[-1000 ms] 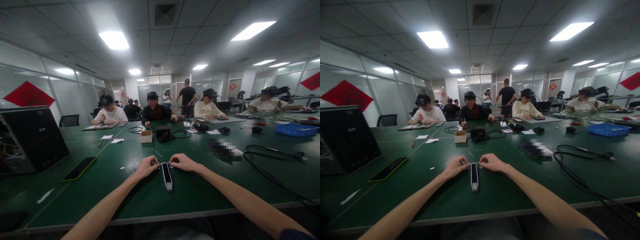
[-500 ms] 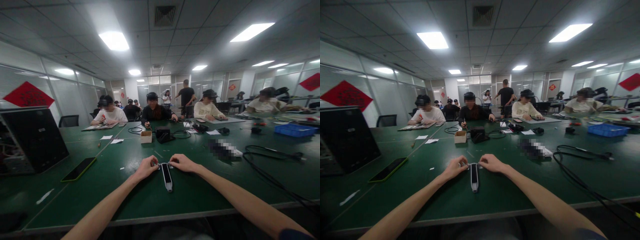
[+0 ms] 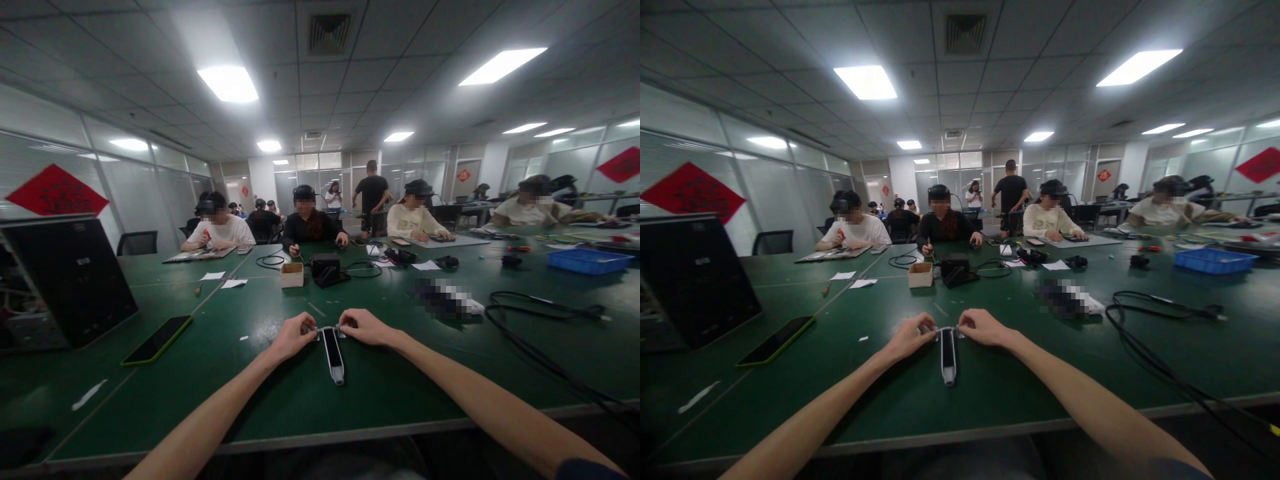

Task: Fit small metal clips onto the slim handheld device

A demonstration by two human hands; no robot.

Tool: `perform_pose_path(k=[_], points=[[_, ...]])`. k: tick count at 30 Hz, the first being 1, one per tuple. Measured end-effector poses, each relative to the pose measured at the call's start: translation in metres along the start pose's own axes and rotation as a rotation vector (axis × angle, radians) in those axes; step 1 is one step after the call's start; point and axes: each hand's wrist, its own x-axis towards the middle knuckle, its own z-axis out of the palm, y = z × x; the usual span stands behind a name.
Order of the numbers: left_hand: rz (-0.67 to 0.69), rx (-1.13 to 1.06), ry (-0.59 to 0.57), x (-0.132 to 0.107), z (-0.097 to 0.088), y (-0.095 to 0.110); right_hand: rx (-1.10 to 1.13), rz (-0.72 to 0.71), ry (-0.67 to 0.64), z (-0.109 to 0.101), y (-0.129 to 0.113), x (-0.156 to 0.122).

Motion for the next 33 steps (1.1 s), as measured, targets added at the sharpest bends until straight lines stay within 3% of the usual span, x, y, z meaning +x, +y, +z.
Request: perform_pose_path(k=[14, 19, 25, 33], points=[[0.041, -0.008, 0.043, 0.001, 0.002, 0.000, -0.024, -0.034, 0.009, 0.001, -0.004, -0.001], [-0.004, -0.012, 0.019, 0.002, 0.003, -0.004, -0.003, -0.021, 0.007, 0.002, -0.001, 0.000], [-0.022, 0.015, -0.021, -0.001, -0.003, 0.007, -0.005, -0.017, 0.007, 0.002, -0.003, 0.000], [-0.028, 0.005, 0.007, -0.004, -0.004, 0.010, -0.024, 0.004, -0.017, -0.003, -0.010, -0.003]])
